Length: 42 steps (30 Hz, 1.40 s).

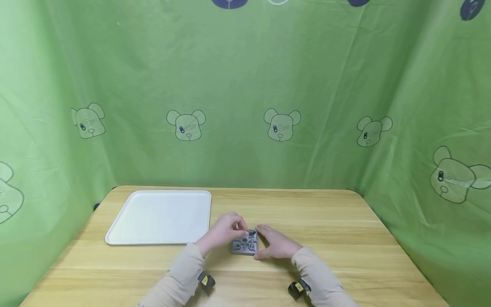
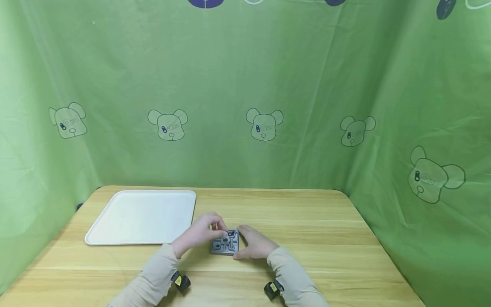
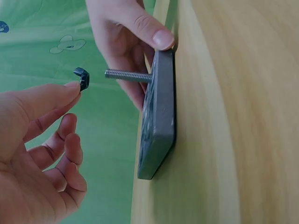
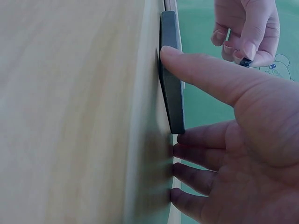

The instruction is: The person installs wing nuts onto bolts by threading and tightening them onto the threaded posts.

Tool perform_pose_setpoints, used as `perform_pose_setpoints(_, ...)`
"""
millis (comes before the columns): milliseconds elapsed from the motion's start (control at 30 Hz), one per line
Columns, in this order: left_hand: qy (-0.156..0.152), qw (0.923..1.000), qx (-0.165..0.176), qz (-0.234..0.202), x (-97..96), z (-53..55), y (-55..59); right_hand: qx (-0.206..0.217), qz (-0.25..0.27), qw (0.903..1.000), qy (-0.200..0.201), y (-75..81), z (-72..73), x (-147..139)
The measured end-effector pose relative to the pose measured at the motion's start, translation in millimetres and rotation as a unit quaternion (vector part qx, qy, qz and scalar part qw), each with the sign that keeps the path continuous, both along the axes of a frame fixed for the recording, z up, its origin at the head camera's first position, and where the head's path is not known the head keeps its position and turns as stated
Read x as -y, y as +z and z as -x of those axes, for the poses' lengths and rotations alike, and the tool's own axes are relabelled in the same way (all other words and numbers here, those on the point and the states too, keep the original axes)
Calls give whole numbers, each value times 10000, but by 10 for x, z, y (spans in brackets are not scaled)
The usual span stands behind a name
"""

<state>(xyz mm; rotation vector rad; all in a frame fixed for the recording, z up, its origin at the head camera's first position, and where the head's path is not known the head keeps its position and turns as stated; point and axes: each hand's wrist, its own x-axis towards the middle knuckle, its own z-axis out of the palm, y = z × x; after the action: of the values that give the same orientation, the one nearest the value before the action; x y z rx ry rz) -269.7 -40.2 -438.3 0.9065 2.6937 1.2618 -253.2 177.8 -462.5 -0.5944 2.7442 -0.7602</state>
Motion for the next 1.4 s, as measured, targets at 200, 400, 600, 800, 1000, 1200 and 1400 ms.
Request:
perform_pose_setpoints(200,-73,9999,71,119,-31,-33,-7,3,1,10000,18,13,-10,1)
perform_pose_setpoints(400,-76,9997,34,213,-39,-38,-30,-5,-13,10000,54,11,-14,-3)
perform_pose_setpoints(600,-63,9996,25,289,-43,-22,-64,11,-54,10000,26,3,-6,-10)
perform_pose_setpoints(800,-83,9996,118,229,-49,-22,-77,44,-54,10000,21,7,-6,-11)
perform_pose_setpoints(1000,-66,9995,229,199,-54,-24,-71,40,-57,10000,34,21,-13,2)
perform_pose_setpoints(1200,-70,9995,265,172,-56,-25,-76,42,-52,10000,14,35,-23,8)
perform_pose_setpoints(1400,-88,9994,261,189,-56,-28,-68,17,-6,10000,47,24,-19,8)
